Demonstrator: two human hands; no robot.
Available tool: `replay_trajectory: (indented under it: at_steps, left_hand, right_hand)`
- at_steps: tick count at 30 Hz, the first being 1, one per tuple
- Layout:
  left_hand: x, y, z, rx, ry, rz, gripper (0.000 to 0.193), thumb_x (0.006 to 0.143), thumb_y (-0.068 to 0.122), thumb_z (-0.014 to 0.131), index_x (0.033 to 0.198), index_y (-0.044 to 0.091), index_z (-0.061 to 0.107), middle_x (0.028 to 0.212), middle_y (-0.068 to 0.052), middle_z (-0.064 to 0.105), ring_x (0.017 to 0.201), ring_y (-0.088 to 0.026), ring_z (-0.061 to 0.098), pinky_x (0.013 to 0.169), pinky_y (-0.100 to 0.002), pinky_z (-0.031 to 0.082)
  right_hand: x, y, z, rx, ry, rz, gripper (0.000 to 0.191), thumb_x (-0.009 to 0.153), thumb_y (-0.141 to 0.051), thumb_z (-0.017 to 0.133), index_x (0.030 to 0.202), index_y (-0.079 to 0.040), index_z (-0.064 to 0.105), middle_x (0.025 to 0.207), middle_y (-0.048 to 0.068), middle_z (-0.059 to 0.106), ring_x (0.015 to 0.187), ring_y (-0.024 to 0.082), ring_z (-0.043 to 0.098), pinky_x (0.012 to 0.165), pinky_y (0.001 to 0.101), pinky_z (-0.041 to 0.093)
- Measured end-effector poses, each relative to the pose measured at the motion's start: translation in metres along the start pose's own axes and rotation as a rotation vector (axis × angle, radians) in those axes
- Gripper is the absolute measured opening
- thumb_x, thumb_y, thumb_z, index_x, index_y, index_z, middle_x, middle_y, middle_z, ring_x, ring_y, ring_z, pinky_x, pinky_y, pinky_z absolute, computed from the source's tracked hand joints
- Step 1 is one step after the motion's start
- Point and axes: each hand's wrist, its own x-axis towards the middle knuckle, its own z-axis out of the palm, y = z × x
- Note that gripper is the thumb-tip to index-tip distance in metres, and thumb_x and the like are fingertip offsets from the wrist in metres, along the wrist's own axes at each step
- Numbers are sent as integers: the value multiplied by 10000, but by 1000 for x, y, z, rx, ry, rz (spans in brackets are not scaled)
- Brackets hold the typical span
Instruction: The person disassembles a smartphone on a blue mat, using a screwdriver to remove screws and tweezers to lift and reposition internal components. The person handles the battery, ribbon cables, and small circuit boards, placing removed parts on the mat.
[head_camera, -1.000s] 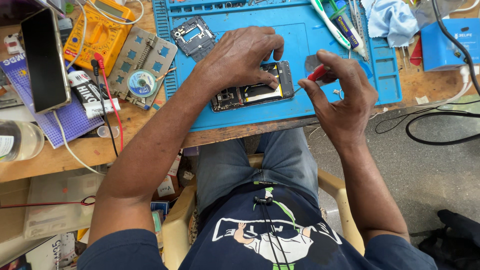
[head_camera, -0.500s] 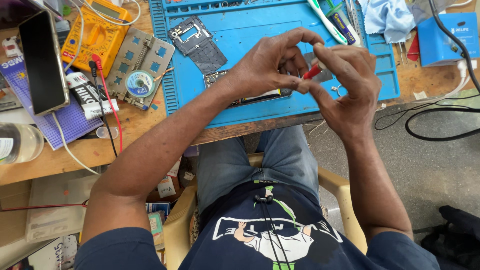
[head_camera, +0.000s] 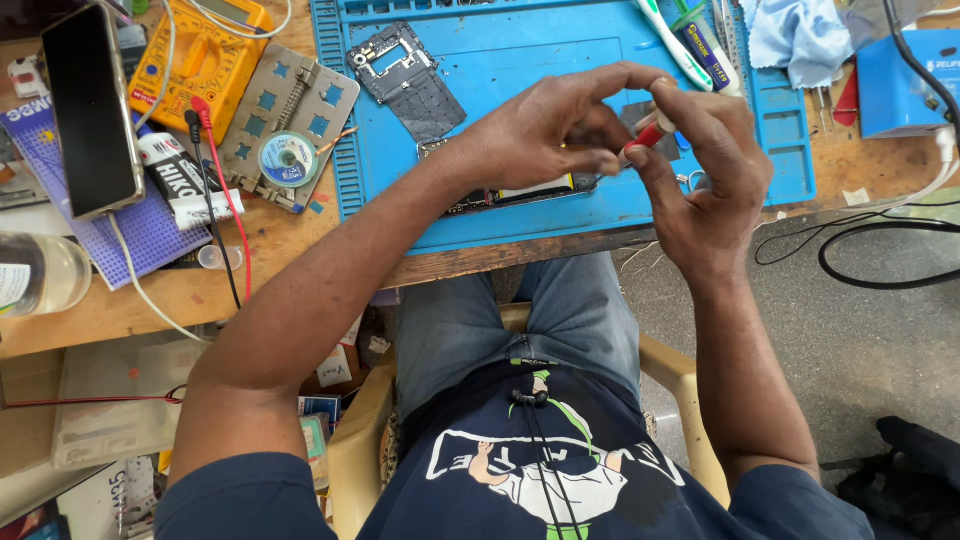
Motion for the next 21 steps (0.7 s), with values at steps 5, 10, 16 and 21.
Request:
replay_trajectory:
  at_steps: [5, 10, 16, 21]
  left_hand:
    - [1, -4, -1, 35, 39, -160, 707, 907, 133, 895, 1447, 133, 439, 903, -58, 748, 862, -148, 816, 734, -317, 680]
    - [0, 0, 2, 4, -21, -19, 636, 1000, 93, 839, 1503, 105, 451, 1028, -38, 801, 1000, -147, 823, 828, -313, 683]
    - [5, 11, -3, 149, 18, -60, 717, 824, 86, 910, 1414, 103, 502, 1004, -53, 744, 889, -125, 791, 754, -283, 672]
    - [-1, 10, -33, 463, 172, 140, 462, 879, -38, 840, 1267, 72, 613, 984, -51, 686, 830, -141, 712, 697, -304, 606]
  right_hand:
    - [-3, 3, 0, 70, -11, 19, 482, 1051, 43, 785, 1465, -70, 564, 1230, 98, 687, 1139, 196, 669, 1009, 334, 552]
    - [-7, 7, -3, 80, -62, 60, 479, 1021, 53, 806, 1423, -94, 592, 1200, 95, 707, 1110, 188, 678, 966, 307, 561]
    - [-8, 11, -6, 251, -104, 55, 489, 1029, 114, 722, 1456, -28, 530, 1232, 138, 670, 1135, 194, 677, 985, 297, 572]
    - [-8, 13, -5, 346, -118, 96, 518, 978, 133, 680, 1448, -7, 516, 1260, 136, 659, 1188, 218, 691, 977, 296, 606]
